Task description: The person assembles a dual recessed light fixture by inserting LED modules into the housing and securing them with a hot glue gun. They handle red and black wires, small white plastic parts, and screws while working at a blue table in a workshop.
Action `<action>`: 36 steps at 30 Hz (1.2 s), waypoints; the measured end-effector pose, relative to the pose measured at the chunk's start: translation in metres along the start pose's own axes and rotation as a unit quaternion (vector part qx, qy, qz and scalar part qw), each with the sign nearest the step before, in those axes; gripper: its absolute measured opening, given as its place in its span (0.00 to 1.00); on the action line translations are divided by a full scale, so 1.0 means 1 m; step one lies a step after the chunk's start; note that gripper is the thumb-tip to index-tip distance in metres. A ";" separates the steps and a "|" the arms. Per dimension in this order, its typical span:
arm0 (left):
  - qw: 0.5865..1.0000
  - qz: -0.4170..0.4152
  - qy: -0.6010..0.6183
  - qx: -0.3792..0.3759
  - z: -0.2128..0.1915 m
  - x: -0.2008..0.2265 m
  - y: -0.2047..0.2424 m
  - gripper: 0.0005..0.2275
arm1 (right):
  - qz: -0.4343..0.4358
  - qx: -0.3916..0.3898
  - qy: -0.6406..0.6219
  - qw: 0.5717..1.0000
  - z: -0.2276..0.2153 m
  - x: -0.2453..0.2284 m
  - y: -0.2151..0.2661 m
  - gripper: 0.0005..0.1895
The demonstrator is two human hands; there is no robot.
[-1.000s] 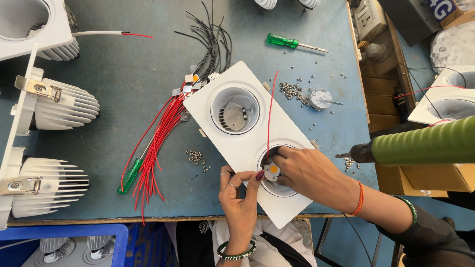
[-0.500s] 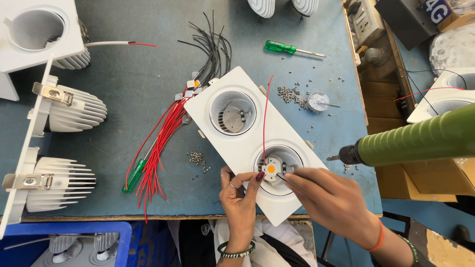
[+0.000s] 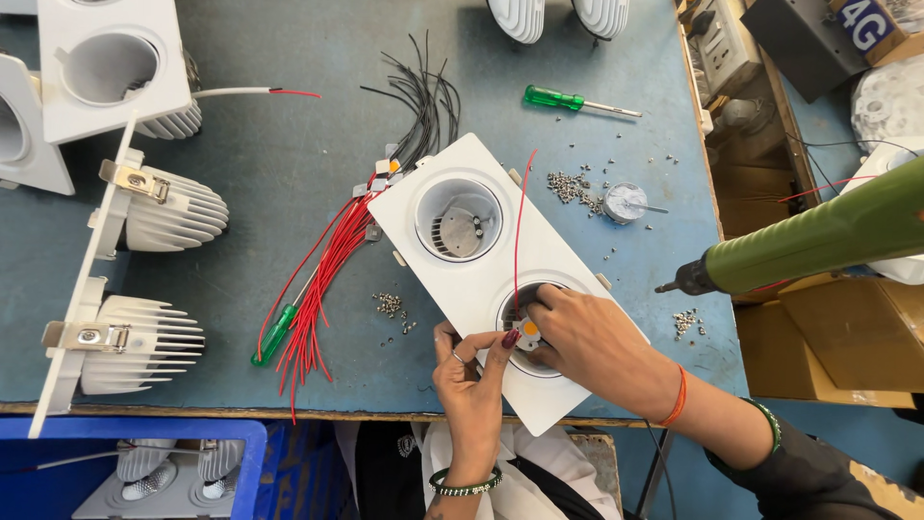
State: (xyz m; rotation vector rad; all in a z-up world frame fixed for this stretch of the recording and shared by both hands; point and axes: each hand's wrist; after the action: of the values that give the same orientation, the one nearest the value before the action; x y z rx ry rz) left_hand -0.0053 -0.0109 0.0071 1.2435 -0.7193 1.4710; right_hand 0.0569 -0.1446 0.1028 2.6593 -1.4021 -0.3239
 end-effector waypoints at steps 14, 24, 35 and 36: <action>0.999 0.041 -0.017 -0.015 -0.002 -0.001 -0.002 0.07 | 0.038 -0.036 -0.005 0.999 0.002 0.003 -0.008 0.21; 0.998 0.046 -0.027 -0.014 -0.003 0.001 -0.002 0.06 | 0.028 -0.031 0.005 0.999 0.002 0.002 -0.008 0.20; 1.000 0.021 -0.005 -0.015 -0.003 -0.002 -0.002 0.08 | 0.017 -0.018 0.003 1.000 0.002 0.003 -0.008 0.22; 1.000 0.024 -0.005 -0.015 -0.003 -0.003 -0.002 0.08 | 0.016 -0.019 0.002 1.000 0.002 0.003 -0.008 0.22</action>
State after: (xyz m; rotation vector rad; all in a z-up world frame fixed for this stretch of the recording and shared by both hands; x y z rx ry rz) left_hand -0.0044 -0.0085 0.0036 1.2197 -0.7794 1.4891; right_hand 0.0646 -0.1425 0.0987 2.6024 -1.4217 -0.3385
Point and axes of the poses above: each hand's wrist, its own y-axis away from the middle knuckle, its own z-axis out of the palm, x = y × z, and after that the axes turned 2 degrees about -z, right-handed
